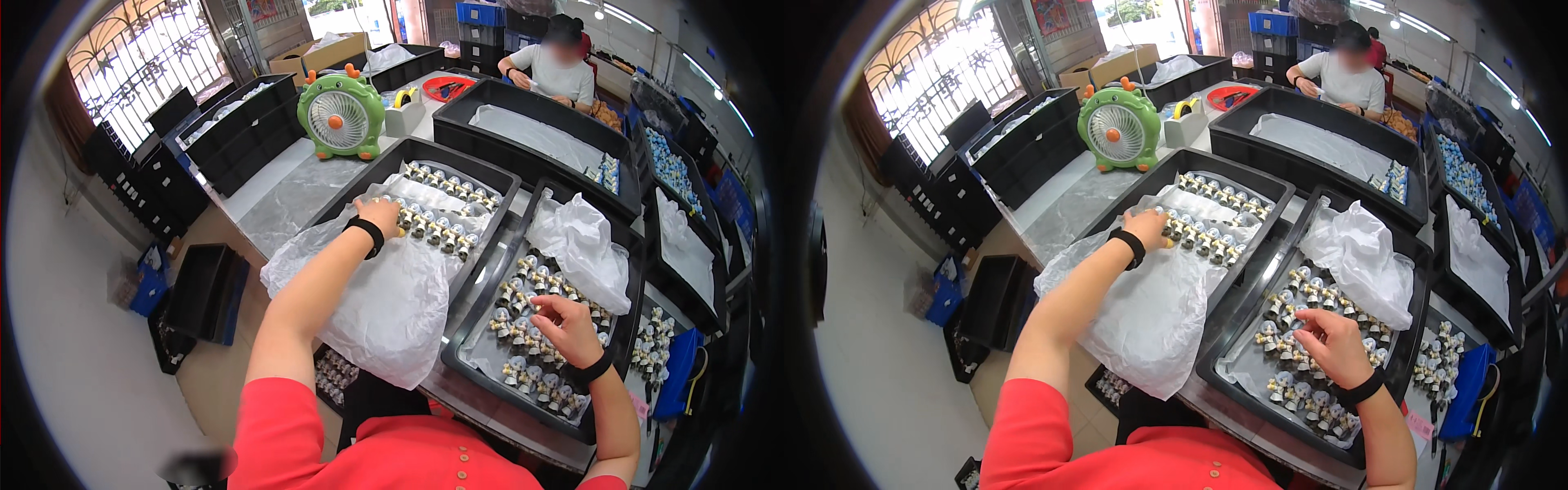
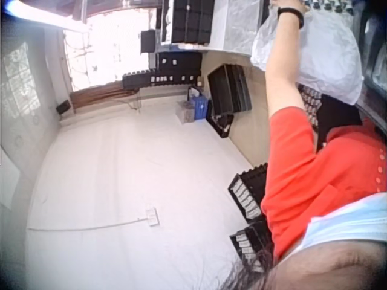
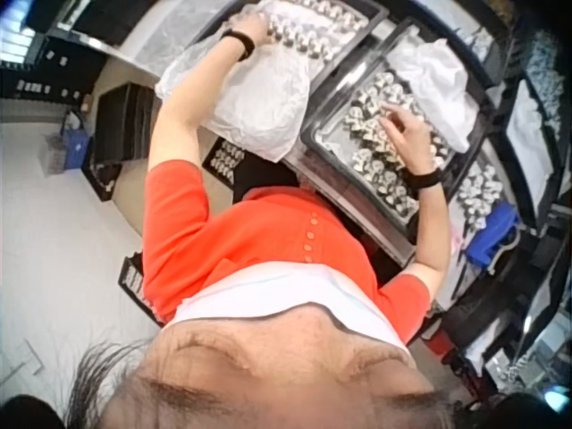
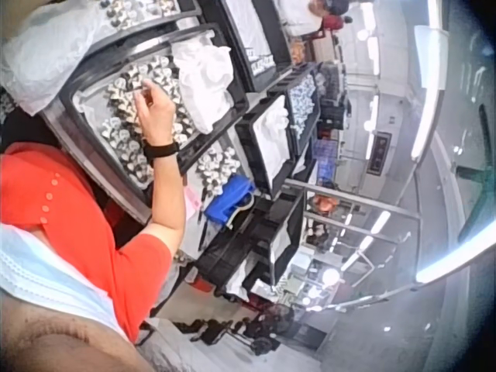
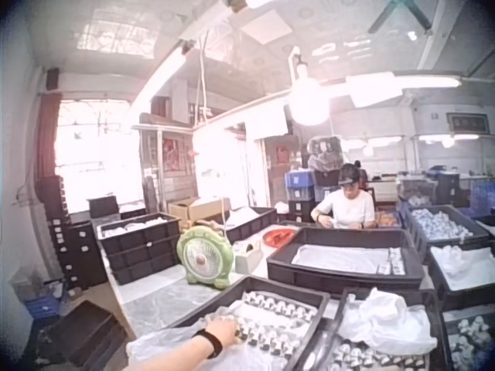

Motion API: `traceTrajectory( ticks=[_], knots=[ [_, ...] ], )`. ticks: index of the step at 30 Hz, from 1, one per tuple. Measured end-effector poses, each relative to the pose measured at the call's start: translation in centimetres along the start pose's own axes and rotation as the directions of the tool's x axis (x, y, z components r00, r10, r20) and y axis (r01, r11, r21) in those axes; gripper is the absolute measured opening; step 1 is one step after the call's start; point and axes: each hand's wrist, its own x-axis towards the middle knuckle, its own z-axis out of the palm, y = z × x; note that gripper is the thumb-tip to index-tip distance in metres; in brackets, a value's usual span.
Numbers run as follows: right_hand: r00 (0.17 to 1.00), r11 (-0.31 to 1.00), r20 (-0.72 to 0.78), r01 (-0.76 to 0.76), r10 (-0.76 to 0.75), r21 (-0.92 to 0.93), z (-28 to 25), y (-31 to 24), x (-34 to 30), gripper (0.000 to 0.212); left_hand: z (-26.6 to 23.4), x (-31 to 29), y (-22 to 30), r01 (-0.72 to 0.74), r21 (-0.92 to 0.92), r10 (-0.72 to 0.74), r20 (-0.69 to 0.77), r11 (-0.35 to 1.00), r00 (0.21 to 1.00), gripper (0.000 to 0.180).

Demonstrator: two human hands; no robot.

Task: The person assembles small, white and gold miniature figures by hand. They pick up individual components from a tray, fit them together, and place the completed figures into a black tray lined with white paper. The process is repetitive, involving picking, assembling, and placing the figures one by one.

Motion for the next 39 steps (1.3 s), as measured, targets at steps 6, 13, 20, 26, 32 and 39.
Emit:
traceTrajectory(
  ticks=[6, 13, 20, 26, 32, 39],
  knots=[
    [1.000, 1.000, 0.002, 0.003, -0.003, 0.013, -0.1, -0.3, -0.1, 0.024, -1.4, -2.2, 2.8, -0.425, -0.349, 0.495, 0.140, 0.835, 0.857, 0.039],
    [1.000, 1.000, -0.006, 0.008, -0.008, 0.021, -0.2, -0.4, 0.0, 0.024, 2.1, -2.7, 6.6, -0.546, -0.377, 0.609, 0.065, 0.748, 0.790, 0.046],
    [1.000, 1.000, 0.007, 0.002, -0.002, 0.026, -0.4, -0.5, -0.1, 0.024, 0.2, -4.9, 4.5, -0.480, -0.373, 0.557, 0.131, 0.794, 0.820, 0.059],
    [0.999, 0.998, 0.044, -0.022, 0.020, 0.052, -0.4, -1.0, -0.2, 0.024, -1.5, -9.4, 1.3, -0.485, -0.275, 0.540, 0.175, 0.830, 0.823, 0.062],
    [0.998, 0.998, 0.053, -0.021, 0.018, 0.060, -0.3, -0.7, -0.2, 0.025, -0.5, -11.6, 3.9, -0.621, -0.113, 0.592, 0.473, 0.776, 0.653, 0.049],
    [0.997, 0.998, 0.070, -0.038, 0.035, 0.045, -0.4, -0.4, -0.3, 0.025, -2.7, -12.1, 5.6, -0.656, -0.173, 0.572, 0.678, 0.734, 0.461, 0.045]
  ],
)
